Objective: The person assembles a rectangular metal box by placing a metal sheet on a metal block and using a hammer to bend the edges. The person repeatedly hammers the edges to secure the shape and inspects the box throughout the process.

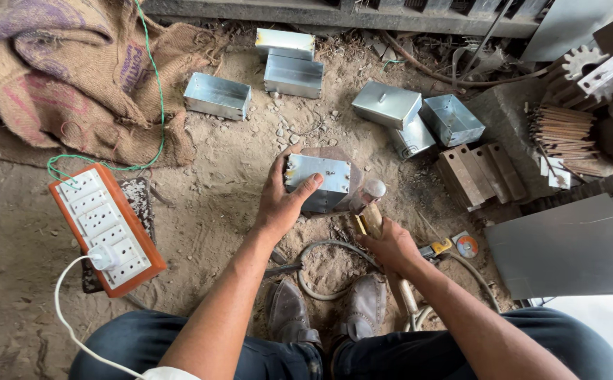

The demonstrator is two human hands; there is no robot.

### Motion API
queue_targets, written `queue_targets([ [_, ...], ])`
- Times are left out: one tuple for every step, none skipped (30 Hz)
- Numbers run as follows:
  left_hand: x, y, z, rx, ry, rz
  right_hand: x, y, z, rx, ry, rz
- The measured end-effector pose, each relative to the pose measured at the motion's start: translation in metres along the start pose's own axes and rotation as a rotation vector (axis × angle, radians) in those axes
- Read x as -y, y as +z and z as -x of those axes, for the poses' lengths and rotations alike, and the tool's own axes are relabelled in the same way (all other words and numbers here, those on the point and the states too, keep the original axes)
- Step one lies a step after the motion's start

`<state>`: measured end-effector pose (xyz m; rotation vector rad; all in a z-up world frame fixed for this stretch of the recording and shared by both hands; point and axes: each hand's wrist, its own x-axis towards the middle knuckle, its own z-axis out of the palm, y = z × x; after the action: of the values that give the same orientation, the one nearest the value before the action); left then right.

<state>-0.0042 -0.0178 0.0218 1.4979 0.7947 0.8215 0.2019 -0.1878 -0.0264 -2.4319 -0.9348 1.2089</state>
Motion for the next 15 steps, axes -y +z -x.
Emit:
queue_targets([
  [-0.0004,0.0003,-0.0001,0.007,-0.022,0.016,0.0010,0.0011,-0.0005,-0.001,0.001,0.016],
  [-0.0004,-0.0008,0.0002,0.014,-0.045,0.031,0.0021,0.0025,-0.0006,0.001,-0.002,0.010],
  [0.0000,-0.0009,0.0001,0.009,-0.007,0.014,0.0023,0.0015,-0.0006,0.002,-0.003,0.007],
  [0.0007,-0.0008,-0.0004,0.005,0.031,-0.003,0.0032,0.0016,-0.0005,0.004,-0.004,0.005],
  [0.0017,0.0004,-0.0010,0.002,0.069,-0.017,0.0033,0.0003,-0.0003,0.011,0.012,0.012],
  [0.0028,0.0009,-0.0011,0.003,0.065,-0.023,0.0038,-0.0007,0.0000,0.019,0.028,0.019],
  [0.0040,0.0006,-0.0016,0.005,0.061,-0.029,0.0047,-0.0007,0.0005,0.027,0.045,0.025],
  [0.0051,0.0006,-0.0020,0.007,0.056,-0.035,0.0054,-0.0012,0.0013,0.022,0.041,0.026],
  [0.0060,-0.0002,-0.0022,0.008,0.045,-0.036,0.0066,-0.0009,0.0018,0.019,0.036,0.026],
  [0.0067,-0.0008,-0.0022,0.009,0.034,-0.036,0.0076,-0.0003,0.0024,0.016,0.030,0.026],
  [0.0074,-0.0010,-0.0022,0.010,0.023,-0.036,0.0081,-0.0001,0.0032,0.018,0.034,0.024],
  [0.0080,-0.0011,-0.0021,0.010,0.024,-0.039,0.0083,0.0000,0.0037,0.020,0.037,0.023],
  [0.0085,-0.0005,-0.0023,0.009,0.026,-0.041,0.0081,-0.0007,0.0041,0.021,0.041,0.022],
  [0.0088,0.0001,-0.0023,0.009,0.028,-0.042,0.0077,-0.0013,0.0044,0.019,0.037,0.027],
  [0.0088,-0.0002,-0.0024,0.006,0.046,-0.051,0.0080,-0.0016,0.0042,0.018,0.031,0.032],
])
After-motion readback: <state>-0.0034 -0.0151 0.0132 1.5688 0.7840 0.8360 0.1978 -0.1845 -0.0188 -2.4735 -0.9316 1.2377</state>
